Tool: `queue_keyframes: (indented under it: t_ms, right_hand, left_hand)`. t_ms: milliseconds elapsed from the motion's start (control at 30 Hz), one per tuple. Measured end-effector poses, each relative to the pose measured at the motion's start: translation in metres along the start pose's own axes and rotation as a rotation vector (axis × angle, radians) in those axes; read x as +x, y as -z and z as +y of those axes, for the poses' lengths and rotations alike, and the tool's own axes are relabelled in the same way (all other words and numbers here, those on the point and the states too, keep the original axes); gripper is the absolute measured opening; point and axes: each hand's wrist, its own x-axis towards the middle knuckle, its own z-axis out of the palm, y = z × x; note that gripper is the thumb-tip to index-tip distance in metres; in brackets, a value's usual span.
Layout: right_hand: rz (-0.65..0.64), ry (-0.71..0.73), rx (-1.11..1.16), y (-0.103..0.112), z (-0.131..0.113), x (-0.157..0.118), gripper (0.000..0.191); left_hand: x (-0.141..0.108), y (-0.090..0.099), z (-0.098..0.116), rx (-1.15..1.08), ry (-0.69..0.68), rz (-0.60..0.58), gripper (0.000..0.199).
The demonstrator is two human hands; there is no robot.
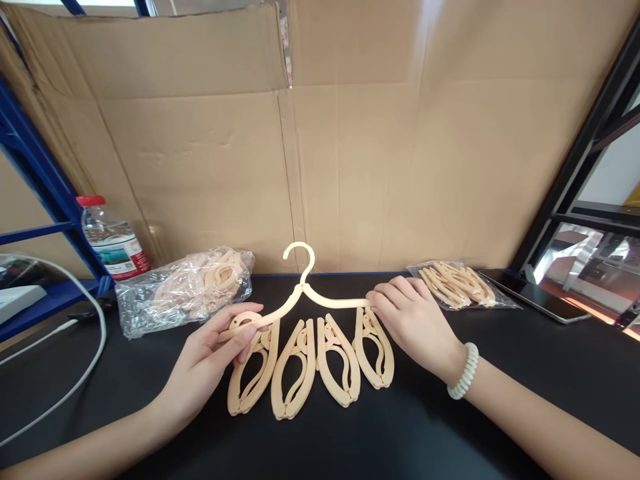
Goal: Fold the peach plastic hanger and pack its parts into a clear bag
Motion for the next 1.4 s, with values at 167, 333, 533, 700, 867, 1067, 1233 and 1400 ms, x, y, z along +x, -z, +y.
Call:
queue_keyframes:
  t_ms: [167, 333, 533, 700, 867, 1067, 1233, 1400]
  right_hand:
    - [0.001, 0.014, -0.139, 0.003, -0.007, -0.001, 0.021]
    - [0.002, -0.022, -0.139, 0.001, -0.009, -0.004, 0.024]
    - [0.03, -0.01, -0.156, 0.004, -0.014, -0.001, 0.032]
    - [0.055, -0.083, 0.001, 0.003, -0.017, -0.003, 0.043]
    - [0.098, -0.189, 0.318, -0.003, -0.019, -0.006, 0.031]
    - [0.079, -0.443, 0.805, -0.003, -0.02, -0.004, 0.02]
    - [0.02, -0.593, 1.11, -0.001, -0.015, -0.001, 0.03]
    - [0.068, -0.679, 1.272, 0.0, -0.011, 0.0, 0.027]
  left_hand:
    - [-0.001, -0.001, -0.004, -0.013, 0.01, 0.005, 0.028]
    - [-0.002, 0.0, -0.007, -0.021, -0.004, 0.006, 0.026]
    - [0.0, -0.001, -0.007, -0.031, 0.015, 0.007, 0.026]
    - [-0.002, -0.002, -0.003, -0.036, 0.008, -0.001, 0.025]
    - [-0.003, -0.002, -0.003, -0.036, -0.016, -0.014, 0.024]
    - [-0.003, -0.002, -0.001, -0.031, -0.005, -0.014, 0.025]
    - [-0.004, -0.002, -0.003, -0.083, 0.001, 0.039, 0.028]
    - [-0.002, 0.001, -0.008, -0.19, -0.062, 0.119, 0.029]
